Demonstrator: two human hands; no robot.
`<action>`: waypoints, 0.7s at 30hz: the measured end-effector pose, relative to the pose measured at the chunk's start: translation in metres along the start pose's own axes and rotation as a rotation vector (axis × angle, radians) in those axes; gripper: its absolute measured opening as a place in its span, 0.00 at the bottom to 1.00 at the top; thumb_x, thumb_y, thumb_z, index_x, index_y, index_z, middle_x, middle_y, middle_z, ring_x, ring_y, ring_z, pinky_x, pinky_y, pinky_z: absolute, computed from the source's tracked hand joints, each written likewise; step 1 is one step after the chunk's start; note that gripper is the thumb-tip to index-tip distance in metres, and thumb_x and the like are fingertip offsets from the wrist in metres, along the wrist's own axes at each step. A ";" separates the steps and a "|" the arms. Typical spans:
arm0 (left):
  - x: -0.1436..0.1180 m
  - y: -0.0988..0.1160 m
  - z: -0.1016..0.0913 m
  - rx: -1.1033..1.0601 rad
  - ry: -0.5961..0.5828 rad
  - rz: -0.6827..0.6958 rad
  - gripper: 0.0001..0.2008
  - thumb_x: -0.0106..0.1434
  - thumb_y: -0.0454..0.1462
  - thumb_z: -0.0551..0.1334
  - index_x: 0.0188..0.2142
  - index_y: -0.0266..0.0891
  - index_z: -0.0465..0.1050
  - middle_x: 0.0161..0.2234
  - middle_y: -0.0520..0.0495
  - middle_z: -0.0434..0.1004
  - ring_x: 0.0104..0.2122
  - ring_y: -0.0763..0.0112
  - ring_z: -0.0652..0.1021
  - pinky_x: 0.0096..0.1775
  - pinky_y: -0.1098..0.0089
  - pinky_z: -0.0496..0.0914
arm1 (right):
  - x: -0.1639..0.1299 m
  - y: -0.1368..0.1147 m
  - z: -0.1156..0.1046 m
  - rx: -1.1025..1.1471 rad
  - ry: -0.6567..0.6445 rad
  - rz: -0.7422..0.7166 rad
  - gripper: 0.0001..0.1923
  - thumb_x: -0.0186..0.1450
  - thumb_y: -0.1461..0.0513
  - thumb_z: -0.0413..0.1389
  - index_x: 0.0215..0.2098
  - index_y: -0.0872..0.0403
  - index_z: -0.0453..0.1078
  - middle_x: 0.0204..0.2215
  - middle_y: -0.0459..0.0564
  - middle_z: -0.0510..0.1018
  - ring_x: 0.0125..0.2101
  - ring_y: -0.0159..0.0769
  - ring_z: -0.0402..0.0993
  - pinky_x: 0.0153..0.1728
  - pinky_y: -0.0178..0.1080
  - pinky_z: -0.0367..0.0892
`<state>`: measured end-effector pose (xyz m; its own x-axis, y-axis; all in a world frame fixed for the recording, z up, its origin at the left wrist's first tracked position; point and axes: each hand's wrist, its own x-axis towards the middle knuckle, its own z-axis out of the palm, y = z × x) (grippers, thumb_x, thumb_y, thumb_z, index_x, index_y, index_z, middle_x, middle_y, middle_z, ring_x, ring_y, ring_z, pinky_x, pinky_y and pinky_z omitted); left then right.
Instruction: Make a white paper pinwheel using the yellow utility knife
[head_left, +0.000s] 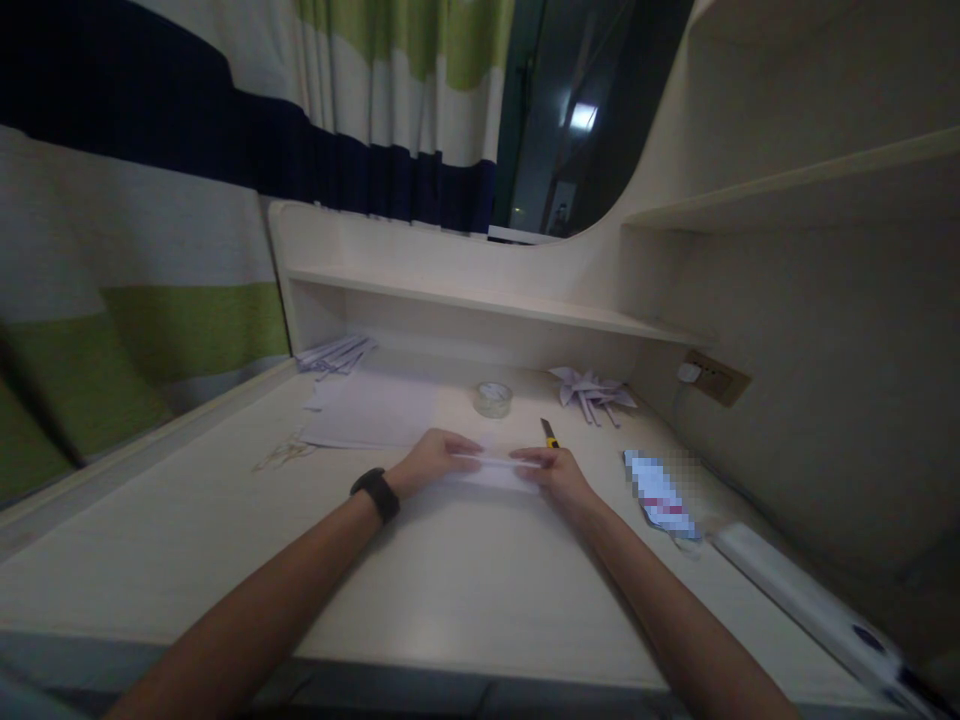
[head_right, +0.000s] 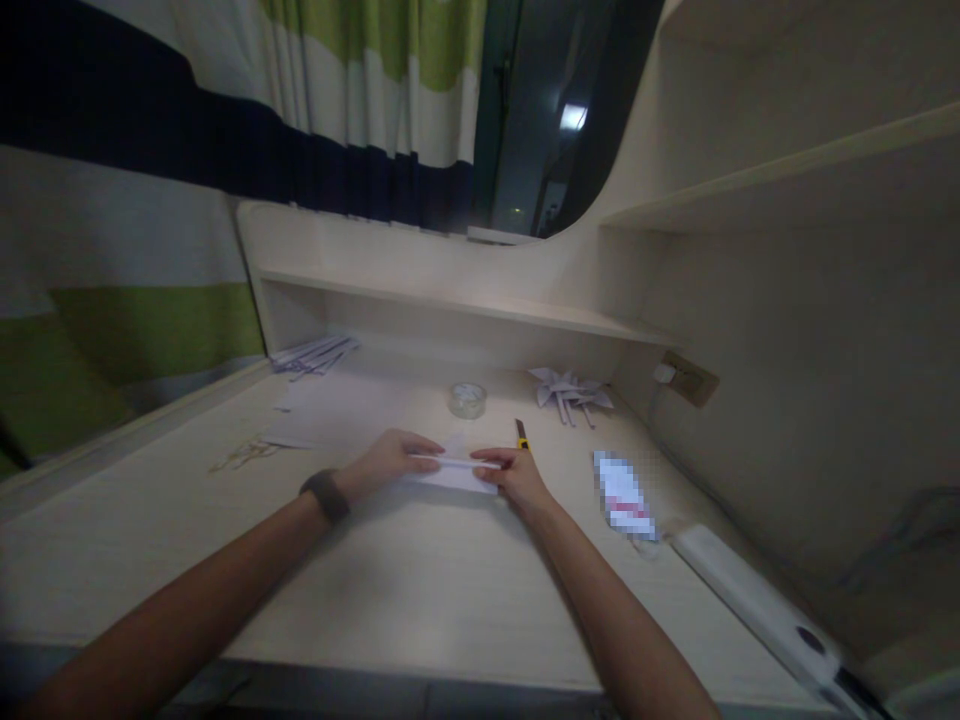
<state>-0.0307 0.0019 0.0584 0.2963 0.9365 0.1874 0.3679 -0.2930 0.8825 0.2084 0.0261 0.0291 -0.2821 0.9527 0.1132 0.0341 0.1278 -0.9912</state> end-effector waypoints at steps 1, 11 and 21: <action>0.000 0.001 -0.001 0.018 -0.003 -0.002 0.19 0.50 0.41 0.68 0.39 0.32 0.78 0.37 0.39 0.80 0.33 0.62 0.77 0.35 0.67 0.67 | 0.000 0.000 0.000 -0.024 0.001 -0.006 0.20 0.41 0.58 0.69 0.32 0.57 0.78 0.27 0.51 0.80 0.24 0.33 0.70 0.27 0.35 0.61; 0.002 -0.001 -0.007 0.079 -0.091 0.069 0.17 0.54 0.44 0.64 0.36 0.32 0.79 0.32 0.41 0.81 0.29 0.65 0.77 0.32 0.70 0.67 | -0.003 -0.009 0.001 -0.063 -0.012 0.012 0.19 0.44 0.55 0.68 0.31 0.59 0.78 0.22 0.50 0.78 0.21 0.30 0.67 0.23 0.33 0.59; 0.005 -0.007 -0.007 0.078 -0.084 0.123 0.17 0.57 0.45 0.61 0.33 0.31 0.79 0.29 0.43 0.80 0.27 0.68 0.75 0.29 0.72 0.64 | -0.005 -0.013 0.005 0.029 -0.042 -0.010 0.19 0.43 0.54 0.69 0.30 0.58 0.78 0.21 0.50 0.78 0.20 0.32 0.70 0.21 0.35 0.66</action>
<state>-0.0382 0.0101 0.0567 0.4145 0.8743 0.2526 0.3908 -0.4217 0.8182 0.2048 0.0179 0.0414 -0.3221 0.9390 0.1206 0.0036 0.1286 -0.9917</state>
